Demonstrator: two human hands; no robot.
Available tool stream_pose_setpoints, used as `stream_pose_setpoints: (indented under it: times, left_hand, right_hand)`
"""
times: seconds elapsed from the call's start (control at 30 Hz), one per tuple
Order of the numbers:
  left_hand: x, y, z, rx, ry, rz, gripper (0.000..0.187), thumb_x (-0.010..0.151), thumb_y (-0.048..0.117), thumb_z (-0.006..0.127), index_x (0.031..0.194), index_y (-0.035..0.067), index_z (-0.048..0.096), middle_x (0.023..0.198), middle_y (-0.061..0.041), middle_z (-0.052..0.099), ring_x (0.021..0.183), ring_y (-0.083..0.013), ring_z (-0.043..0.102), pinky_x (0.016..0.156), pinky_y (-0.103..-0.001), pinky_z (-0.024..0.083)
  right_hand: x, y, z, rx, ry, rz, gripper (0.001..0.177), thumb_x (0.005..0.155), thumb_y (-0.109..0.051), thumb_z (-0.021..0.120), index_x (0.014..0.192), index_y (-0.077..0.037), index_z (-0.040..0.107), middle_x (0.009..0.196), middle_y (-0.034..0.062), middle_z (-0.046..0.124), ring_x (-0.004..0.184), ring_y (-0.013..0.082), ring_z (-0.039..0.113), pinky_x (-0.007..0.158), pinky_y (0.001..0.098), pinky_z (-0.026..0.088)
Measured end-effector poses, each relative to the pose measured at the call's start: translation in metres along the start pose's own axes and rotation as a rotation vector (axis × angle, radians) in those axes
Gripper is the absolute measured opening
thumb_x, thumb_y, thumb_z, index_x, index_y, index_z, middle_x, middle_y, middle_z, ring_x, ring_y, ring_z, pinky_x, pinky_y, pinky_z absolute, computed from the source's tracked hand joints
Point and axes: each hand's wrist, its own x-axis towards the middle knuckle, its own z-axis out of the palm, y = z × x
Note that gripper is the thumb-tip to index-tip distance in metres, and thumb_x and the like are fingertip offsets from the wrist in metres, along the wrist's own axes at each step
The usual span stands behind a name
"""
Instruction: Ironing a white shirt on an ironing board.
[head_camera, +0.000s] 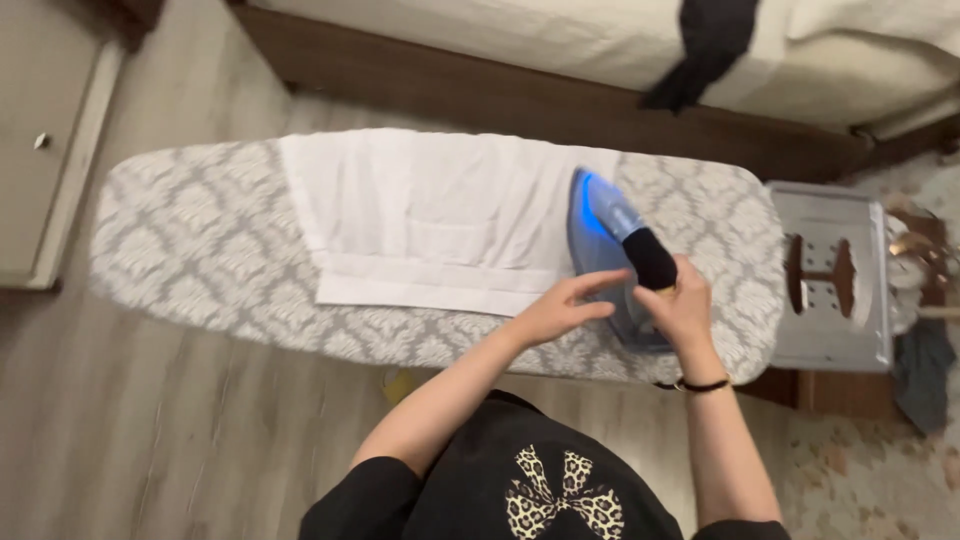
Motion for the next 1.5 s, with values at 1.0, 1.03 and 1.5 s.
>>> stream_pose_setpoints:
  times: [1.0, 1.03, 1.5]
  left_hand:
    - [-0.257, 0.015, -0.266, 1.147, 1.297, -0.549, 0.009, 0.084, 0.023, 0.074, 0.084, 0.014, 0.074, 0.102, -0.007, 0.066, 0.107, -0.0329, 0.056, 0.095, -0.049, 0.042]
    - [-0.258, 0.015, -0.268, 1.147, 1.303, -0.548, 0.009, 0.084, 0.023, 0.074, 0.084, 0.014, 0.074, 0.102, -0.007, 0.066, 0.107, -0.0329, 0.056, 0.095, -0.049, 0.042]
    - [-0.247, 0.056, -0.267, 0.818, 1.377, -0.055, 0.01, 0.099, 0.012, 0.064, 0.098, 0.003, 0.068, 0.096, -0.011, 0.064, 0.095, -0.0279, 0.061, 0.087, -0.04, 0.049]
  right_hand:
    - [-0.014, -0.247, 0.226, -0.343, -0.777, -0.503, 0.056, 0.089, -0.059, 0.064, 0.112, -0.008, 0.061, 0.074, 0.0213, 0.071, 0.073, 0.0416, 0.07, 0.064, 0.0505, 0.056]
    - [-0.012, -0.243, 0.22, -0.343, -0.777, -0.508, 0.056, 0.089, -0.059, 0.064, 0.112, -0.008, 0.061, 0.074, 0.0213, 0.071, 0.073, 0.0416, 0.07, 0.064, 0.0505, 0.056]
    - [-0.021, -0.298, 0.264, -0.351, -0.882, -0.574, 0.055, 0.088, -0.059, 0.065, 0.108, -0.008, 0.062, 0.076, 0.0208, 0.072, 0.075, 0.0417, 0.07, 0.065, 0.0513, 0.055]
